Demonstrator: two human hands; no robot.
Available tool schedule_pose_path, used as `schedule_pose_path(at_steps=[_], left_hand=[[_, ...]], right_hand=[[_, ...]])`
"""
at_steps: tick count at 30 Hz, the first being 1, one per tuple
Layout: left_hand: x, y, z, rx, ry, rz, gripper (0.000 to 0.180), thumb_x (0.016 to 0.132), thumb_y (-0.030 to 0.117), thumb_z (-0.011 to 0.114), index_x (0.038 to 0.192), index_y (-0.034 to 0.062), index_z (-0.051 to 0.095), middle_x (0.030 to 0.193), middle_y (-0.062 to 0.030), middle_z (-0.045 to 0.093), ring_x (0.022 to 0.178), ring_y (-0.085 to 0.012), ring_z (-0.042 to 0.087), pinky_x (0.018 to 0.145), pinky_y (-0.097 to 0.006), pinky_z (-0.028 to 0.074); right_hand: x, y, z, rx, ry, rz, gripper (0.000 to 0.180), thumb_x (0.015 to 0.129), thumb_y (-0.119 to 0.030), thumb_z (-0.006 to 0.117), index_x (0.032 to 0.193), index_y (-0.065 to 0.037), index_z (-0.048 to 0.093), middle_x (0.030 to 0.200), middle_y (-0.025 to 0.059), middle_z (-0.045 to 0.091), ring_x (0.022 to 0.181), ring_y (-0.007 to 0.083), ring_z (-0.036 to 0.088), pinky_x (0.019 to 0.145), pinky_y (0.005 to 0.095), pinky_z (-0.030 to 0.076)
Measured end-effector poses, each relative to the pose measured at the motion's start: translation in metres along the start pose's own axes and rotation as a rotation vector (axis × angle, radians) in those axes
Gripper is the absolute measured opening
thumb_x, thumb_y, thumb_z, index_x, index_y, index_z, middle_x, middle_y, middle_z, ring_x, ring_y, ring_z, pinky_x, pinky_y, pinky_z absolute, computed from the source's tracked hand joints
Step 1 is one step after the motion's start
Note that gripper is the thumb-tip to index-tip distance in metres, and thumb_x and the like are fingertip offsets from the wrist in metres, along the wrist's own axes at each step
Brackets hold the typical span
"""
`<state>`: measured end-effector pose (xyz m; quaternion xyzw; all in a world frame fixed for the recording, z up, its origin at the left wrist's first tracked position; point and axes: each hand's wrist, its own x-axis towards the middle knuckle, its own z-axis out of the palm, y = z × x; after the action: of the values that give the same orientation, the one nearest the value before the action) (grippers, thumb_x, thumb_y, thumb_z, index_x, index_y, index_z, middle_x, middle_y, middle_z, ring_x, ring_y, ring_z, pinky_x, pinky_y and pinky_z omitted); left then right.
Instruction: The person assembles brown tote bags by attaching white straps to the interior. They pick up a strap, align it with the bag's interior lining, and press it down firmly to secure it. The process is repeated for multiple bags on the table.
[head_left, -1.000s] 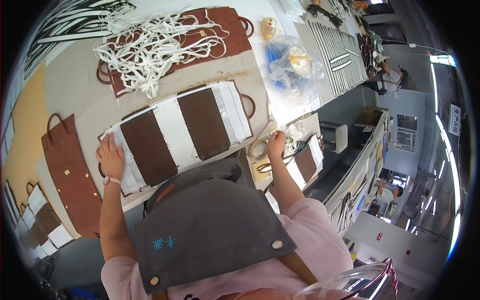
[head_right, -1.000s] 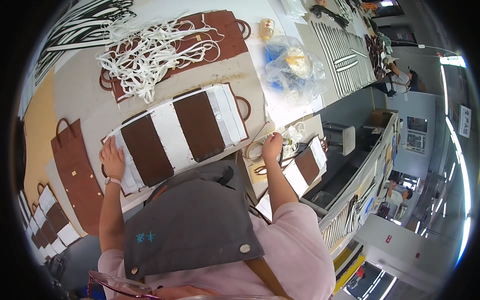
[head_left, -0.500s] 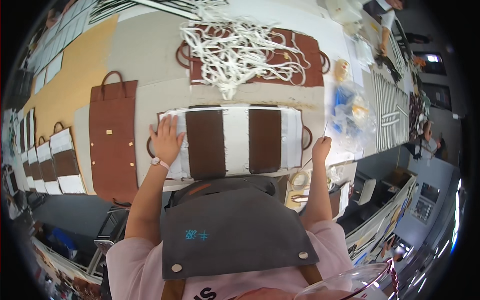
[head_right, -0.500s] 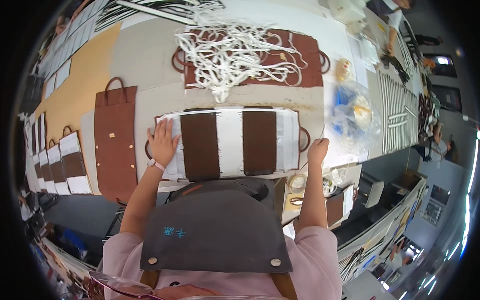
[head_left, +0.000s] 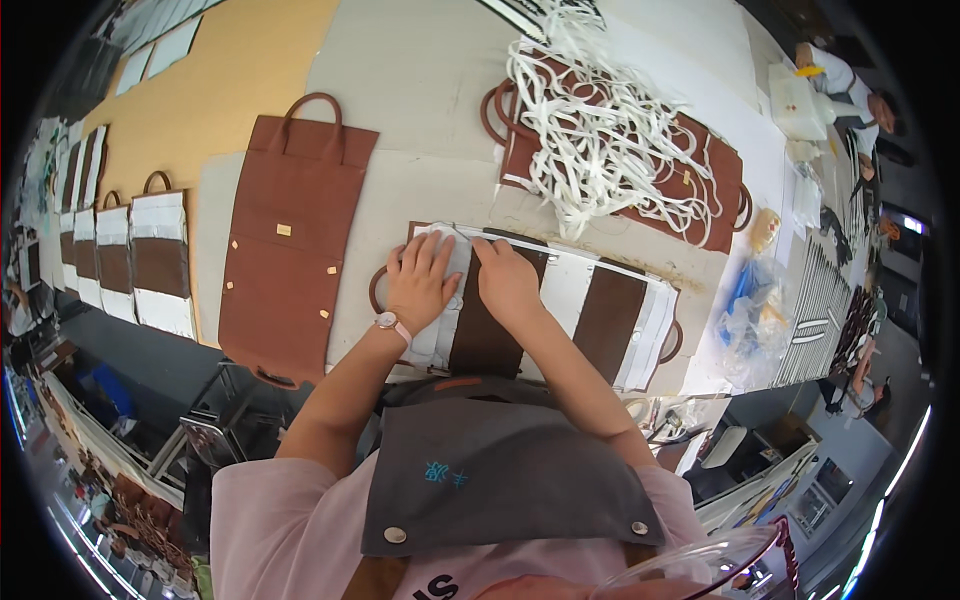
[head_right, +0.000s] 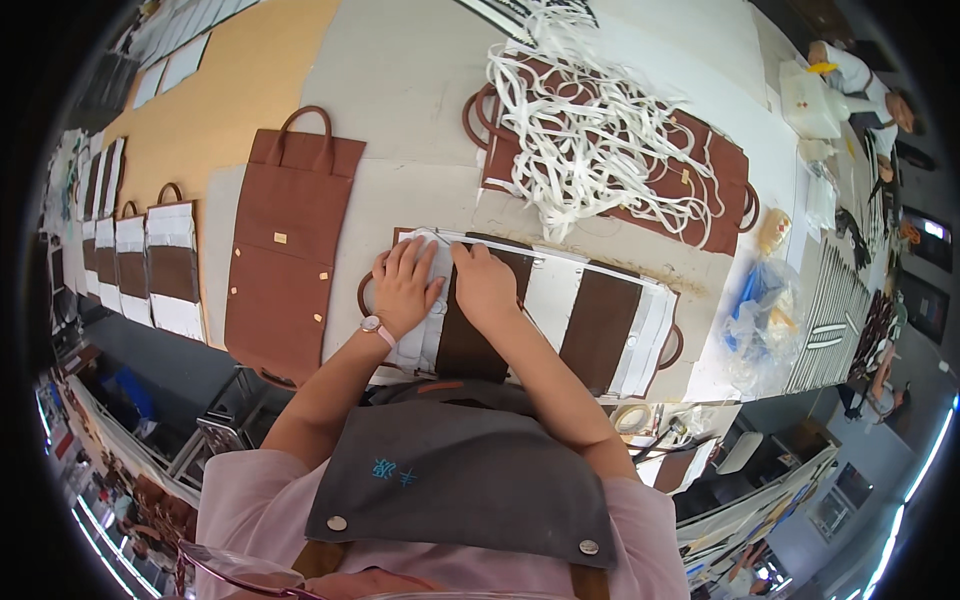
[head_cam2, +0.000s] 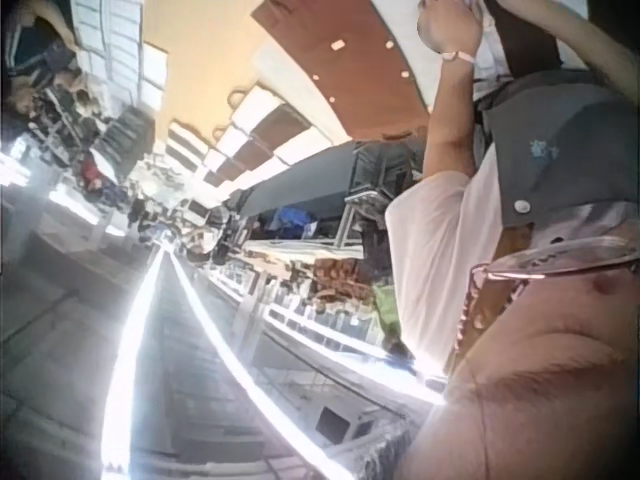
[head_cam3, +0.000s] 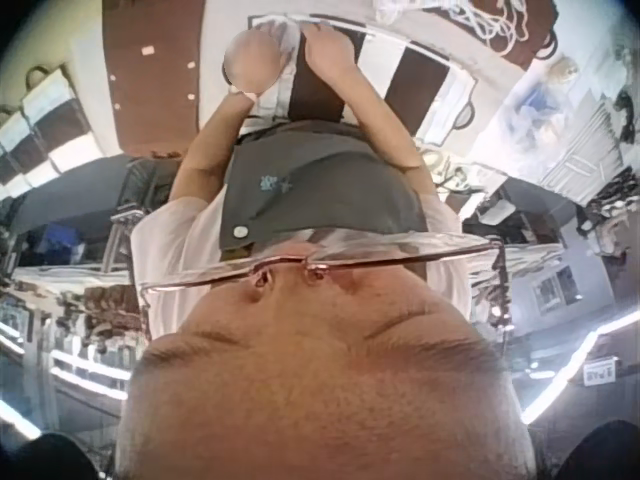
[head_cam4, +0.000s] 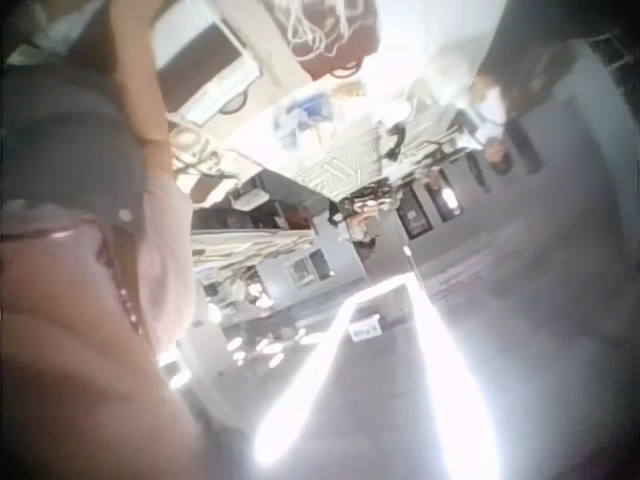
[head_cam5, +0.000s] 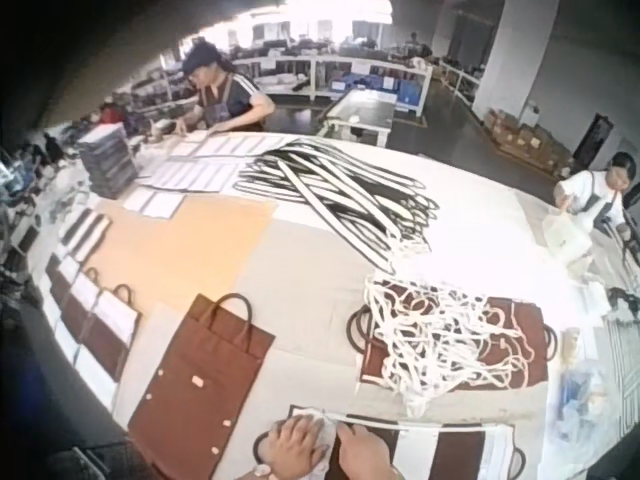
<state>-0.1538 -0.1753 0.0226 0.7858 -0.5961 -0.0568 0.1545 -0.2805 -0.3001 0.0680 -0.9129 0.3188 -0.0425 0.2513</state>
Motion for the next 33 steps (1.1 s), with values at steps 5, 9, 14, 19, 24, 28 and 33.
schedule_pose_path(at_steps=[5, 9, 14, 19, 24, 28, 33], left_hand=[[0.000, 0.000, 0.003, -0.018, 0.013, -0.029, 0.060, 0.086, 0.037, 0.066, 0.138, 0.0115, 0.053, 0.141, -0.0086, 0.049, 0.131, -0.0265, 0.041, 0.108, -0.050, 0.028], [0.000, -0.001, 0.001, -0.032, 0.018, -0.029, 0.060, 0.086, 0.036, 0.066, 0.138, 0.0115, 0.053, 0.140, -0.0087, 0.049, 0.131, -0.0267, 0.041, 0.108, -0.050, 0.028], [0.001, 0.000, 0.000, -0.041, 0.003, -0.023, 0.059, 0.086, 0.034, 0.066, 0.138, 0.0102, 0.052, 0.141, -0.0104, 0.048, 0.131, -0.0288, 0.041, 0.108, -0.050, 0.028], [0.002, -0.002, 0.002, 0.007, 0.022, -0.020, 0.058, 0.087, 0.035, 0.064, 0.138, 0.0116, 0.053, 0.140, -0.0097, 0.050, 0.131, -0.0282, 0.042, 0.107, -0.050, 0.029], [0.001, 0.000, 0.001, 0.007, 0.002, -0.017, 0.057, 0.087, 0.035, 0.064, 0.138, 0.0113, 0.053, 0.140, -0.0100, 0.050, 0.130, -0.0282, 0.042, 0.106, -0.051, 0.029], [0.002, -0.002, 0.005, 0.015, 0.038, -0.009, 0.058, 0.086, 0.035, 0.065, 0.137, 0.0110, 0.053, 0.140, -0.0099, 0.049, 0.130, -0.0280, 0.042, 0.105, -0.051, 0.030], [0.001, 0.000, 0.003, 0.029, 0.004, -0.006, 0.057, 0.086, 0.035, 0.065, 0.137, 0.0108, 0.054, 0.140, -0.0101, 0.049, 0.130, -0.0285, 0.042, 0.105, -0.050, 0.030]], right_hand=[[0.015, -0.002, 0.009, -0.059, -0.161, -0.011, 0.042, 0.079, -0.010, 0.064, 0.121, -0.009, 0.058, 0.094, 0.0133, 0.061, 0.074, 0.0305, 0.068, 0.063, 0.0400, 0.056], [0.021, -0.003, 0.011, -0.087, -0.214, 0.005, 0.048, 0.080, -0.010, 0.065, 0.127, -0.012, 0.057, 0.095, 0.0130, 0.060, 0.074, 0.0297, 0.069, 0.062, 0.0391, 0.057], [0.025, 0.005, 0.015, -0.059, -0.055, 0.011, 0.046, 0.082, -0.008, 0.063, 0.128, -0.014, 0.058, 0.092, 0.0126, 0.059, 0.070, 0.0304, 0.066, 0.059, 0.0407, 0.055], [0.045, -0.009, -0.025, 0.026, 0.138, -0.016, 0.045, 0.084, -0.005, 0.059, 0.127, -0.016, 0.064, 0.083, 0.0096, 0.056, 0.067, 0.0300, 0.062, 0.059, 0.0412, 0.052], [0.017, 0.001, 0.003, -0.024, -0.037, -0.028, 0.043, 0.083, -0.006, 0.061, 0.123, -0.019, 0.068, 0.081, 0.0088, 0.056, 0.064, 0.0273, 0.062, 0.058, 0.0392, 0.052], [0.018, 0.008, 0.020, -0.030, -0.134, -0.025, 0.051, 0.079, -0.012, 0.065, 0.129, -0.019, 0.063, 0.087, 0.0091, 0.057, 0.071, 0.0260, 0.066, 0.060, 0.0381, 0.053], [0.029, 0.018, 0.027, -0.097, -0.081, -0.114, 0.050, 0.079, -0.012, 0.065, 0.129, -0.021, 0.064, 0.087, 0.0086, 0.057, 0.071, 0.0264, 0.065, 0.062, 0.0387, 0.054]])
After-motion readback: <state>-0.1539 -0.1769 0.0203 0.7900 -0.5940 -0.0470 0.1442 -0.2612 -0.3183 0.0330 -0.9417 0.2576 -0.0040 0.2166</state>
